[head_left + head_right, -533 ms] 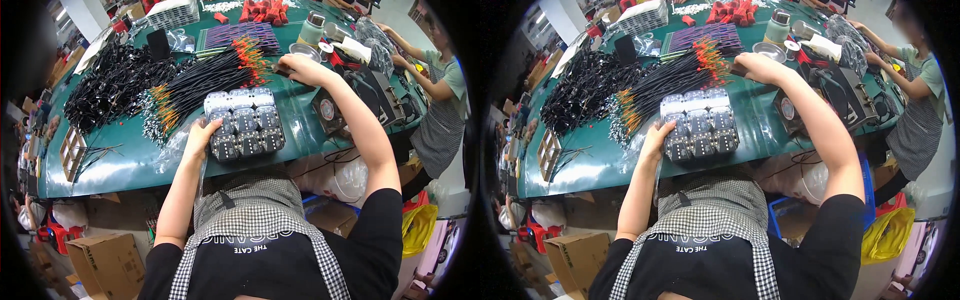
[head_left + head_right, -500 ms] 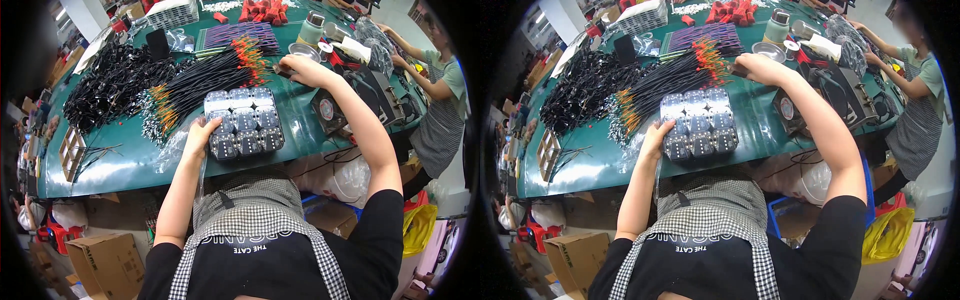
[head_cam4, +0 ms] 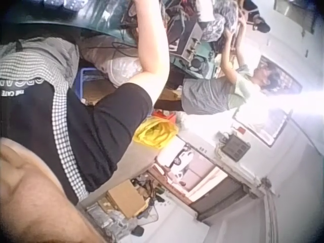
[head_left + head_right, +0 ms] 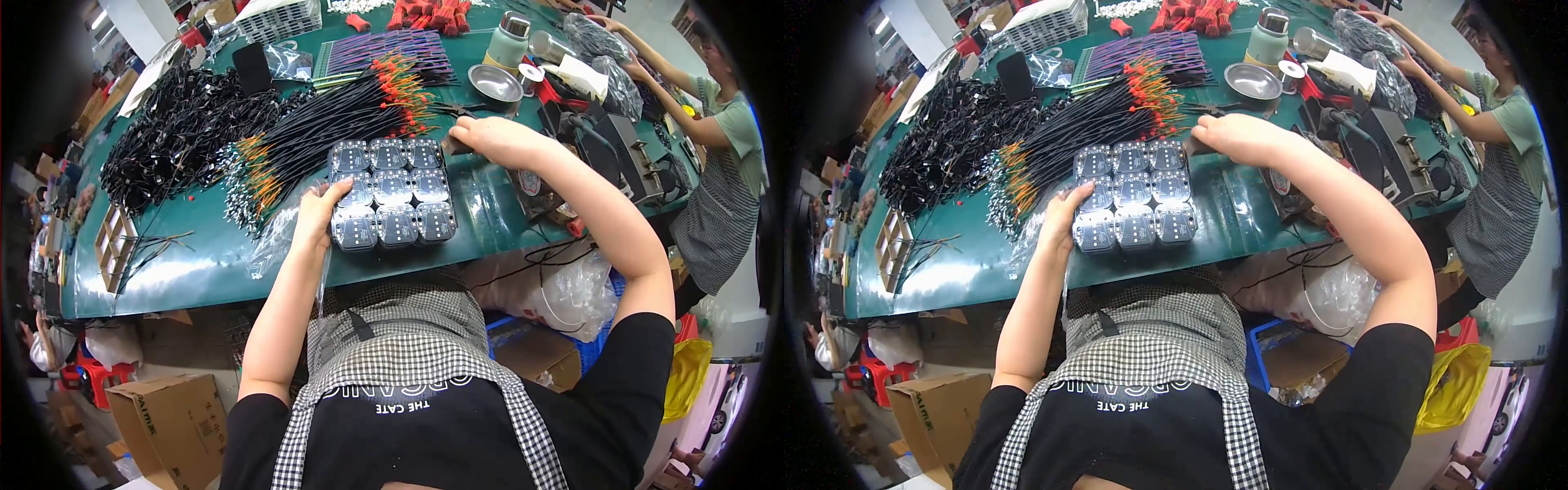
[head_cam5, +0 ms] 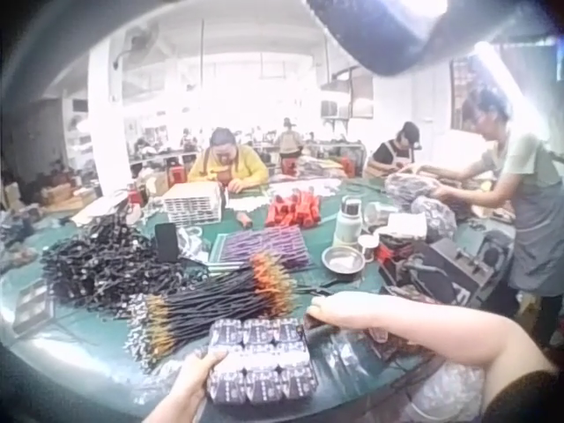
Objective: The person solders wires to a printed circuit board using a soldering iron and solder wire.
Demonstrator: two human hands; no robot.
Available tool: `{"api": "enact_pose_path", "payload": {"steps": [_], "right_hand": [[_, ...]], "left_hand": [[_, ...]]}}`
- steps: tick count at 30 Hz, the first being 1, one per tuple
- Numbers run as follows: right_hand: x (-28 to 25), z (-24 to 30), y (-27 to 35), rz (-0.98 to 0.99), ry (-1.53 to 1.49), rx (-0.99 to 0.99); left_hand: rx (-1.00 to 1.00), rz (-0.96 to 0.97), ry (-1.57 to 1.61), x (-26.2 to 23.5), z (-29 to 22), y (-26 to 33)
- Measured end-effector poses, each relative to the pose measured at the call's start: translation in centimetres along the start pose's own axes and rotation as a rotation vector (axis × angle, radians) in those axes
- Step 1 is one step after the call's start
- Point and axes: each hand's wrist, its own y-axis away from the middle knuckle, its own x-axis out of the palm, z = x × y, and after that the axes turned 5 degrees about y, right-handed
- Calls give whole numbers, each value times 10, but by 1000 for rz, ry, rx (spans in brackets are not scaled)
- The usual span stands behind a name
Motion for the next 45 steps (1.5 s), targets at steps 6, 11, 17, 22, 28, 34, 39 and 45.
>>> {"api": "enact_pose_path", "payload": {"steps": [6,11,17,22,28,34,39,45], "right_hand": [[-4,-5,2,25,-19,32],[-7,-8,7,-35,-26,18],[-11,-14,4,-17,38,73],[5,-29,10,108,137,38],[9,-23,0,117,128,32],[11,-25,-3,110,106,30],[9,-24,-2,160,18,138],[9,-20,0,71,-74,179]], "left_hand": [[-67,1,2,27,7,-6],[-97,127,-57,36,-2,-33],[-96,121,-140,34,0,-28],[-118,149,-392,29,-5,-31],[-113,168,-521,33,-13,-24],[187,143,-1064,24,-17,-29],[245,116,-1015,26,-12,-27],[332,87,-979,26,-11,-24]]}}
